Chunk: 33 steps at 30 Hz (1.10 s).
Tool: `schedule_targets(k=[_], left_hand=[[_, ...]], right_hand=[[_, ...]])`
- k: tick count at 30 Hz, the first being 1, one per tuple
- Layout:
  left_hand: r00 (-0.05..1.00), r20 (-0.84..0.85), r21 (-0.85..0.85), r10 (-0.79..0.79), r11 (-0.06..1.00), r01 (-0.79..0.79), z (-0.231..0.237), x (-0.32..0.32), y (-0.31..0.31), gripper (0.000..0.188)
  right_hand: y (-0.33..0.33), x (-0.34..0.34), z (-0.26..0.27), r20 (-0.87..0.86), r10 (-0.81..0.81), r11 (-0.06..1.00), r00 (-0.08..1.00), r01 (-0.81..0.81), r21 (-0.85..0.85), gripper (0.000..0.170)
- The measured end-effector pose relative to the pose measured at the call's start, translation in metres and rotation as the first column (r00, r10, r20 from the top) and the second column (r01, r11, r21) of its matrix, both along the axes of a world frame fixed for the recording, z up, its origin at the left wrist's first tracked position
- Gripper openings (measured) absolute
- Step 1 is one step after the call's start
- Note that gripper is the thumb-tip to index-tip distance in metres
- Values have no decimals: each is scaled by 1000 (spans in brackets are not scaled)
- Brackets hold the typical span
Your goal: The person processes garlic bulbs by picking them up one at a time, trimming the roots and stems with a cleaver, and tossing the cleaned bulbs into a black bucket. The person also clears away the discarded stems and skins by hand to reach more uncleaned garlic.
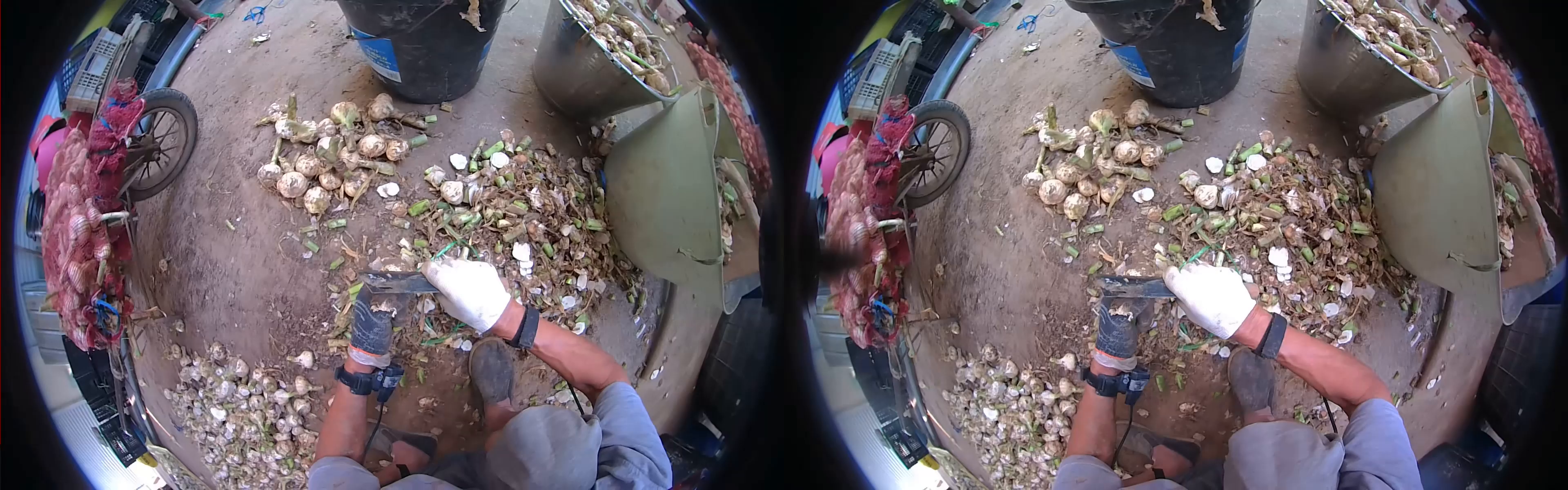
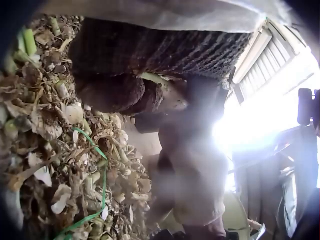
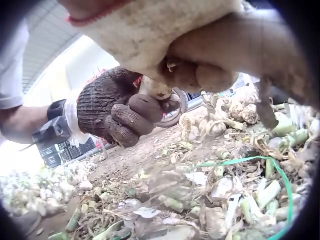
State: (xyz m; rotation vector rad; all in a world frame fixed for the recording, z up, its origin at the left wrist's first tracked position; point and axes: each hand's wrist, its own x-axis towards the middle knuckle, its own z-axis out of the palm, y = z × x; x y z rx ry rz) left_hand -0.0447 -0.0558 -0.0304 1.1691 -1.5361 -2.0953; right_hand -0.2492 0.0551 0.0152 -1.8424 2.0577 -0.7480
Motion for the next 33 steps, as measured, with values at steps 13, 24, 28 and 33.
schedule_targets(k=[13, 24, 28, 33], left_hand=[[964, -264, 182, -25, 980, 75, 30, 8, 5, 59], [998, -31, 197, 62, 979, -55, 41, 31, 41, 49], [899, -419, 551, 129, 823, 139, 49, 55, 43, 46], [867, -128, 618, -482, 645, 450, 90, 195, -21, 56]], right_hand=[[26, 41, 7, 348, -353, 932, 868, 296, 209, 19], [34, 81, 6, 352, -242, 970, 904, 212, 123, 19], [46, 76, -7, 222, -241, 959, 945, 197, 204, 15], [83, 76, -74, 262, -466, 820, 845, 300, 488, 22]])
